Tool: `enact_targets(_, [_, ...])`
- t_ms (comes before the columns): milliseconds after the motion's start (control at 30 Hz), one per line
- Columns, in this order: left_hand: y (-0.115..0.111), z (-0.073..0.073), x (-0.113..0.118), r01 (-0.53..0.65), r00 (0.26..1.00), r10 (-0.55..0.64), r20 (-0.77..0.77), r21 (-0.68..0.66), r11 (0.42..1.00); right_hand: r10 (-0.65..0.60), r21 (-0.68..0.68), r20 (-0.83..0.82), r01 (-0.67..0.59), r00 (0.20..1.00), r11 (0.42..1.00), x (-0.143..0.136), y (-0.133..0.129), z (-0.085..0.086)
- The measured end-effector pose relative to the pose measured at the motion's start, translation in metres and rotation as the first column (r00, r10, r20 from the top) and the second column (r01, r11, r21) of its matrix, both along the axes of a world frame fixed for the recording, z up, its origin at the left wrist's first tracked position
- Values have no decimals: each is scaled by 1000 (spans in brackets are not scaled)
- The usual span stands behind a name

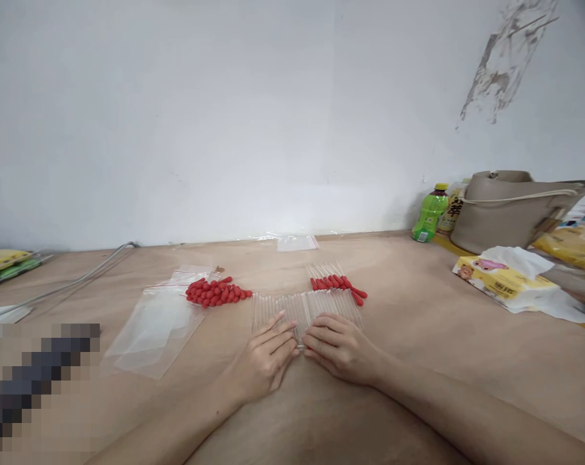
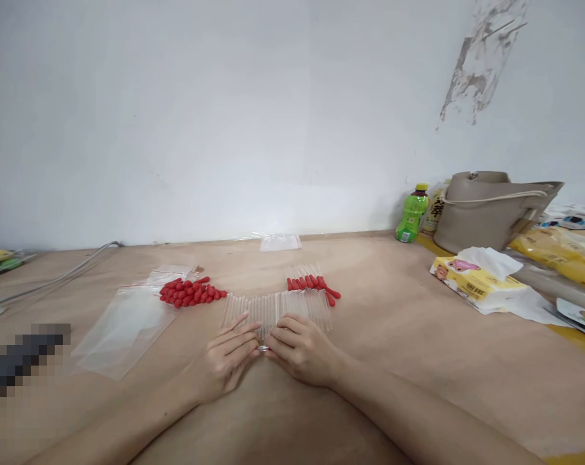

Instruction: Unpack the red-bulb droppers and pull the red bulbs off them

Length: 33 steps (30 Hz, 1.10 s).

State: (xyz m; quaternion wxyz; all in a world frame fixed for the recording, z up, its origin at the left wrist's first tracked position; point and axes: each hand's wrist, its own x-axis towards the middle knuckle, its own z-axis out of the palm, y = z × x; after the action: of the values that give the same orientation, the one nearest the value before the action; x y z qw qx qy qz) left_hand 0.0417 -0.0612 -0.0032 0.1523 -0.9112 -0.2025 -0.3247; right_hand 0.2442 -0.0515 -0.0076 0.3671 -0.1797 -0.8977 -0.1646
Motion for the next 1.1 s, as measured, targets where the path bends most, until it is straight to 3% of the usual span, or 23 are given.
enact_targets(533, [-3, 2, -10, 49, 997, -46, 57, -36, 998, 43, 273, 91, -66, 995, 960, 16, -1, 5])
enact_targets(600, [-1, 2, -20, 22, 996, -17, 90, -54, 998, 40, 280, 64, -56, 997, 958, 26, 2, 8])
enact_targets(667, [4, 4, -34, -67, 983, 78, 165, -74, 995, -30, 248, -42, 40, 999, 968, 40, 9, 12])
enact_targets(767, [16, 5, -54, -283, 903, 319, 289, -162, 946, -278, 91, -305, 318, 911, 944, 66, 27, 11])
enact_targets(833, [26, 4, -63, -402, 836, 458, 303, -229, 886, -441, -140, -422, 424, 792, 895, 84, 42, 7])
enact_targets(933, [37, -1, -70, -497, 789, 559, 257, -268, 825, -610, -430, -427, 443, 668, 787, 108, 66, -5])
enact_targets(1000, [39, -4, -70, -520, 781, 581, 230, -275, 809, -727, -600, -412, 436, 549, 670, 120, 78, -12])
enact_targets(1100, [37, -5, -68, -515, 792, 577, 201, -288, 807, -819, -739, -339, 408, 463, 536, 129, 87, -19])
